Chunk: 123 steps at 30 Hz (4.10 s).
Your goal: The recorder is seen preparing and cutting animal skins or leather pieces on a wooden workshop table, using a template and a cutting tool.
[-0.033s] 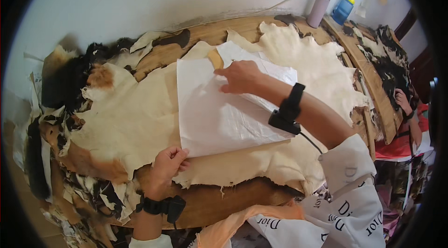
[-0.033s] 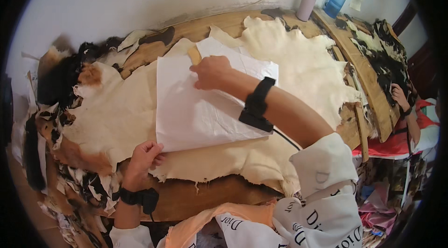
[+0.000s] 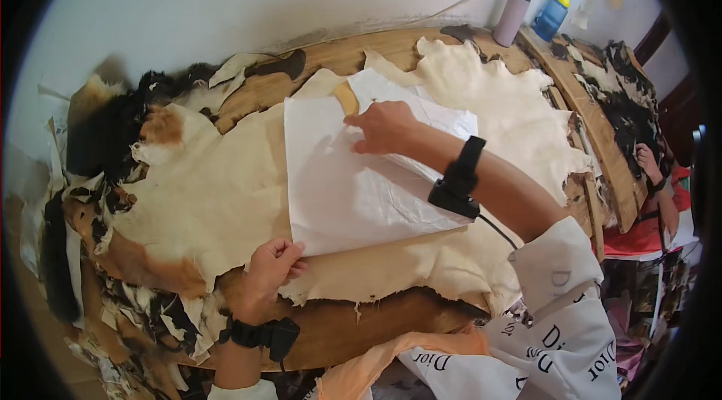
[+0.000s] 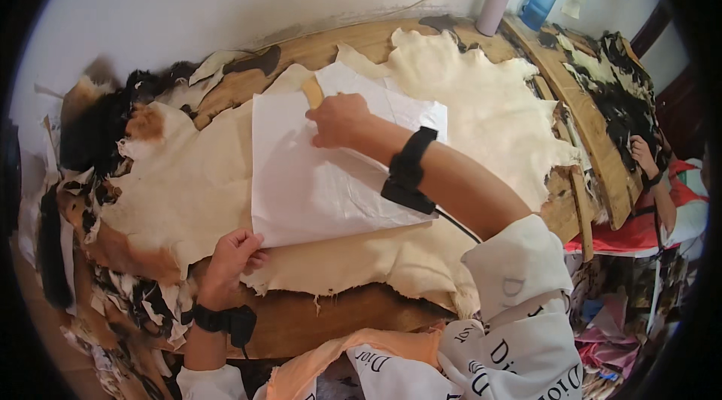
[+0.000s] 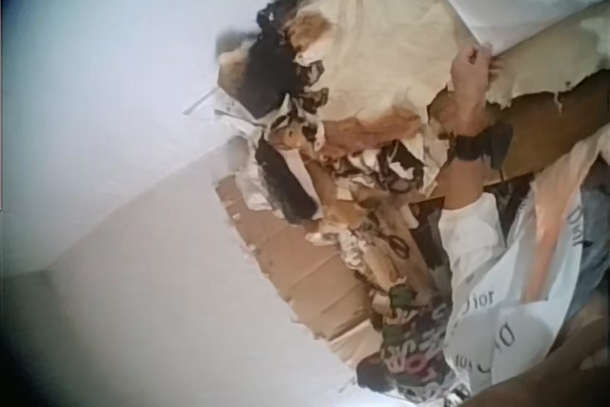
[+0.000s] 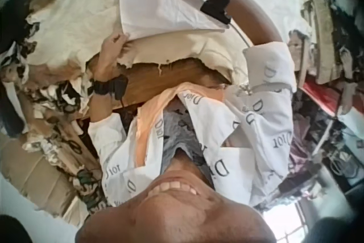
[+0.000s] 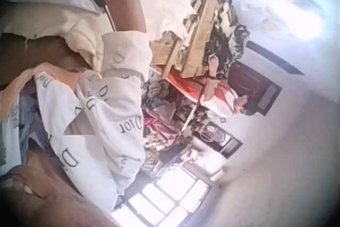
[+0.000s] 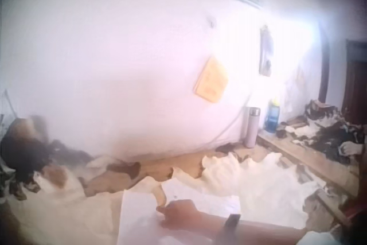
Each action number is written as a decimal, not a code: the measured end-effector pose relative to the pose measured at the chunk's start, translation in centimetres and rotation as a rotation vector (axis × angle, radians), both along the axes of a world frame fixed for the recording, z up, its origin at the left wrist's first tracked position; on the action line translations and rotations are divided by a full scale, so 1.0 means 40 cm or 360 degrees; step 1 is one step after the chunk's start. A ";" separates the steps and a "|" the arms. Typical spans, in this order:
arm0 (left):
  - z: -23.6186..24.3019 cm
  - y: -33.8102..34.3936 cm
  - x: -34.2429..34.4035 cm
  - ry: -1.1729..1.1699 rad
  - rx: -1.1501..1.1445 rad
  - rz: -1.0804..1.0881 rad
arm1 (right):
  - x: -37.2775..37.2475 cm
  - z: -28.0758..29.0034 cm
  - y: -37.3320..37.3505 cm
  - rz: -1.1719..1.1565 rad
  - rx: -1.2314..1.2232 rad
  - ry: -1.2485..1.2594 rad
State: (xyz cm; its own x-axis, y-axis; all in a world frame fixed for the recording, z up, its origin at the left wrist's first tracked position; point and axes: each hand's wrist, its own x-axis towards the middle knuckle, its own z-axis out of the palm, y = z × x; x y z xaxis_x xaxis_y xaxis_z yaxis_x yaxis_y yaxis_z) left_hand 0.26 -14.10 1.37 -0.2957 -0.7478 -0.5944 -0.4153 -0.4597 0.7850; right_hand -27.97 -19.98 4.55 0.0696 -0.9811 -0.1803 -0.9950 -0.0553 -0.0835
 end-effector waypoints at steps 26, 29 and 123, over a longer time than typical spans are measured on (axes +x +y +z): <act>-0.041 0.023 -0.008 0.0069 -0.0115 0.0170 | -0.526 0.116 0.591 -0.1353 -0.1114 -0.1412; -0.055 0.020 -0.012 0.0025 -0.0149 0.0088 | -0.570 -0.017 0.731 -0.1882 -0.0773 -0.1576; -0.078 -0.783 -0.320 -0.1474 -0.1705 -0.0744 | -0.193 -0.228 -0.004 0.0325 -0.0575 -0.0247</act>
State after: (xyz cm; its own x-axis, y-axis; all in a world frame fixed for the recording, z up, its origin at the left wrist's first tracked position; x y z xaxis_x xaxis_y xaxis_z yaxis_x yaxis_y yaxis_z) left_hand -12.55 -45.42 -1.76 -0.4598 -0.8862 0.0562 -0.8861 0.4621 0.0367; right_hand -35.71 -20.13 -4.55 0.2680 -0.9425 0.1997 -0.9377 -0.3028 -0.1705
